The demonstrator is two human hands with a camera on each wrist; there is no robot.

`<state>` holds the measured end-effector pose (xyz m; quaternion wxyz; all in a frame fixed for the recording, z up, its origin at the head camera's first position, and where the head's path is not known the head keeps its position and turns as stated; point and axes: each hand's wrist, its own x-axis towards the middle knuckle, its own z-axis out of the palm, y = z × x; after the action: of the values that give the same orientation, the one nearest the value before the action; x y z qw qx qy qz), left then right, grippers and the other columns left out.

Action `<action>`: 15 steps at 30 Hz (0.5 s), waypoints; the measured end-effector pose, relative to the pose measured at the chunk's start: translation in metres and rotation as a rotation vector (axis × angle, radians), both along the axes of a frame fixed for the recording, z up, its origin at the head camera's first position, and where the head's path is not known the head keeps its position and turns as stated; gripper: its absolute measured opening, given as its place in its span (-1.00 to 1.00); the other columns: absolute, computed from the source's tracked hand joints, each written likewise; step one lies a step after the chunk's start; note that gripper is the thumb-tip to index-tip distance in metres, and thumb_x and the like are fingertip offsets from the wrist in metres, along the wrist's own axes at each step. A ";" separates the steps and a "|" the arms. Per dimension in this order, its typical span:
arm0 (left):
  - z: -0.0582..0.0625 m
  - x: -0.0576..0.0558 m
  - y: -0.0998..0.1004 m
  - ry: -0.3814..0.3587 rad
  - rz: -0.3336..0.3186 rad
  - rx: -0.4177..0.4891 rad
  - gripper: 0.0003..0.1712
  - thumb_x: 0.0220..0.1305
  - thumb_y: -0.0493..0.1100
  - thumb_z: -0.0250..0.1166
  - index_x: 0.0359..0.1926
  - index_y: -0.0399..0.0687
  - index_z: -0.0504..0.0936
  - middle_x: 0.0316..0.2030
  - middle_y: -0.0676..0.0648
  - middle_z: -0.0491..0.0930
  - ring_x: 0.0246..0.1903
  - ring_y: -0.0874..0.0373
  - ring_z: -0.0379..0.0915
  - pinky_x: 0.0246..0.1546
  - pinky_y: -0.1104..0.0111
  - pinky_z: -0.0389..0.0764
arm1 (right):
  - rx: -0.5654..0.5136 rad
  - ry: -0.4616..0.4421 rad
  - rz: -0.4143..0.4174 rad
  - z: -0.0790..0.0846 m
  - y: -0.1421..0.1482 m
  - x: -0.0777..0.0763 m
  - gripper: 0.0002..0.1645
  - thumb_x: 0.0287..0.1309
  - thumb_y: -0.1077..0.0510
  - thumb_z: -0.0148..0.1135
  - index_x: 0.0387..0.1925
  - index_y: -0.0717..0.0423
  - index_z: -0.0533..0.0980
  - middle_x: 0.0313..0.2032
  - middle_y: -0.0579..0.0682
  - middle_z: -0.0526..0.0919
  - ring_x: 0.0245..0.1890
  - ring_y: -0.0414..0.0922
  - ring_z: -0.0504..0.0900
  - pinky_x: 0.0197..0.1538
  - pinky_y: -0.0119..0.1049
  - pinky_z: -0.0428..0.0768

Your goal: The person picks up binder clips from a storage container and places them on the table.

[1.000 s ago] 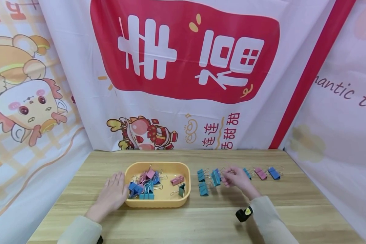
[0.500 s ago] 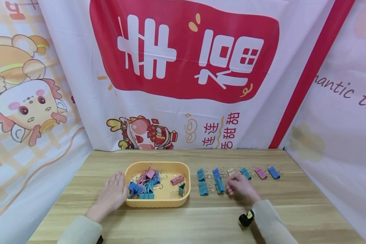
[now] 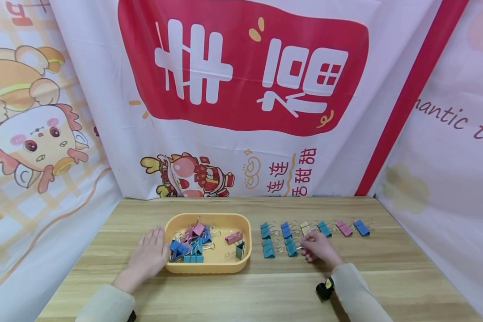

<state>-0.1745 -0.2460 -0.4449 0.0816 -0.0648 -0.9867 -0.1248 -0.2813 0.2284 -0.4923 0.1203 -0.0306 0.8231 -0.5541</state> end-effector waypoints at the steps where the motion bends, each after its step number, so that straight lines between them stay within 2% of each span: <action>1: 0.000 0.000 0.000 0.000 0.000 -0.001 -0.33 0.40 -0.10 -0.18 0.27 -0.62 -0.01 0.28 -0.51 -0.06 0.26 -0.42 -0.18 0.23 -0.15 -0.15 | 0.018 0.000 -0.006 0.000 0.000 0.000 -0.89 0.19 0.32 0.08 -0.32 0.36 0.43 -0.61 0.14 0.56 -0.72 -0.16 0.51 -0.60 -0.25 0.60; 5: 0.000 0.000 0.000 -0.002 0.002 -0.004 -0.33 0.40 -0.09 -0.18 0.27 -0.62 -0.02 0.28 -0.51 -0.06 0.26 -0.42 -0.18 0.23 -0.15 -0.15 | 0.072 0.005 -0.020 0.000 -0.001 0.001 -0.93 0.16 0.34 0.12 -0.36 0.33 0.46 -0.64 0.12 0.54 -0.76 -0.16 0.49 -0.66 -0.28 0.57; 15: 0.000 0.000 0.000 -0.004 0.006 -0.003 -0.33 0.40 -0.09 -0.18 0.27 -0.62 -0.01 0.28 -0.51 -0.05 0.26 -0.42 -0.17 0.23 -0.16 -0.15 | 0.126 0.022 -0.028 0.000 -0.002 0.003 -0.94 0.11 0.34 0.17 -0.40 0.29 0.45 -0.69 0.09 0.52 -0.78 -0.17 0.46 -0.71 -0.30 0.54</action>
<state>-0.1748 -0.2456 -0.4451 0.0798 -0.0617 -0.9873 -0.1231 -0.2783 0.2264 -0.4926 0.1050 -0.0177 0.8581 -0.5023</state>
